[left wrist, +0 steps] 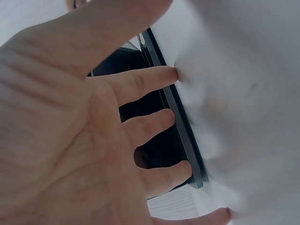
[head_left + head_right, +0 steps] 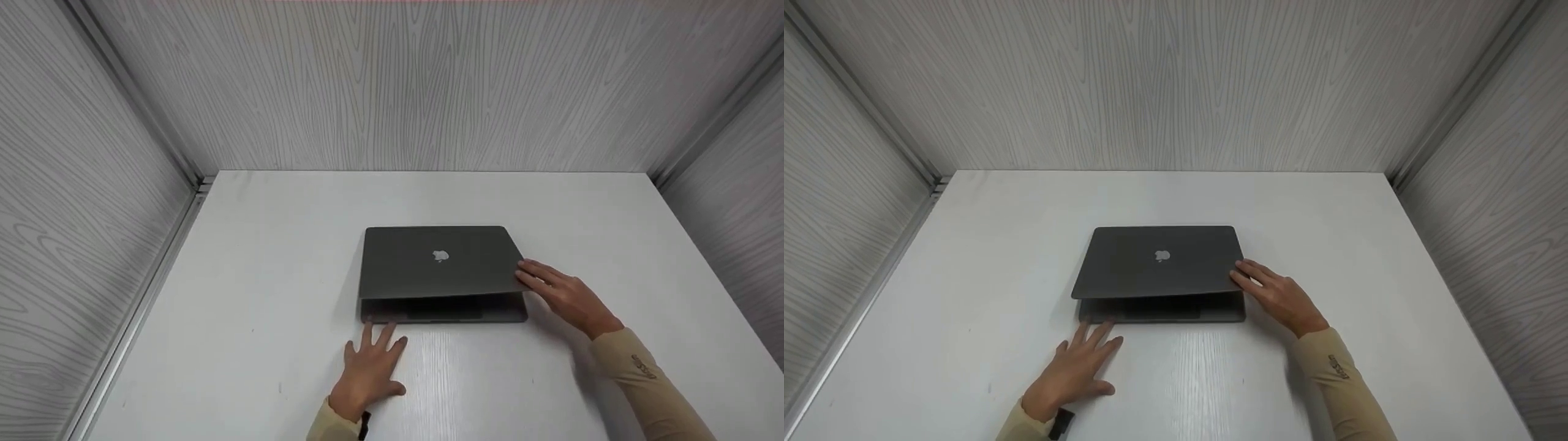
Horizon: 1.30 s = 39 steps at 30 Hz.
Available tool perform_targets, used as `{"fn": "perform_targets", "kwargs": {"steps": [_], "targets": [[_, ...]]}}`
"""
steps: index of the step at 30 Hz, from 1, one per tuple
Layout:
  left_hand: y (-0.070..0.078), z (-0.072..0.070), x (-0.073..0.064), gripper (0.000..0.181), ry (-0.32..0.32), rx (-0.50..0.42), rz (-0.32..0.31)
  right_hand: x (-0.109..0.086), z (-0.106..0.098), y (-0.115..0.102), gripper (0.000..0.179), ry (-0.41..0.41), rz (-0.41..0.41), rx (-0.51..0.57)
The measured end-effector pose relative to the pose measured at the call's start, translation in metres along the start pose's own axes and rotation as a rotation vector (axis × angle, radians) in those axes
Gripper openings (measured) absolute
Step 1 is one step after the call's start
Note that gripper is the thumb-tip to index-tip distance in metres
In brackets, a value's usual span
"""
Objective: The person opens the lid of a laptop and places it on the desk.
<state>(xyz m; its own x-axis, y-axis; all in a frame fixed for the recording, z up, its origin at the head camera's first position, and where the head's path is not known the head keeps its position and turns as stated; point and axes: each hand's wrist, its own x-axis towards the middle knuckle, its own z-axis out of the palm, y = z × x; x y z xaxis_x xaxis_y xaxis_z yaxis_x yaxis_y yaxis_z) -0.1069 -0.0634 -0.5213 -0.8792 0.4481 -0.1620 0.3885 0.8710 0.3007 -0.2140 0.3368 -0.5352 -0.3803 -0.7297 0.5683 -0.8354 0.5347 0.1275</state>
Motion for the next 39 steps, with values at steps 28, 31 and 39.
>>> {"fn": "perform_targets", "kwargs": {"steps": [28, 31, 39], "targets": [[0.002, -0.008, 0.004, 0.084, -0.076, 0.026, -0.053, 0.021, 0.004, -0.001, 0.034, 0.180, 0.240, 0.243], [0.003, -0.007, 0.005, 0.084, -0.074, 0.043, -0.061, 0.025, 0.004, -0.001, 0.022, 0.190, 0.260, 0.248], [0.005, -0.008, 0.005, 0.085, -0.067, 0.043, -0.069, 0.035, 0.002, 0.002, 0.047, 0.258, 0.342, 0.250]]}}
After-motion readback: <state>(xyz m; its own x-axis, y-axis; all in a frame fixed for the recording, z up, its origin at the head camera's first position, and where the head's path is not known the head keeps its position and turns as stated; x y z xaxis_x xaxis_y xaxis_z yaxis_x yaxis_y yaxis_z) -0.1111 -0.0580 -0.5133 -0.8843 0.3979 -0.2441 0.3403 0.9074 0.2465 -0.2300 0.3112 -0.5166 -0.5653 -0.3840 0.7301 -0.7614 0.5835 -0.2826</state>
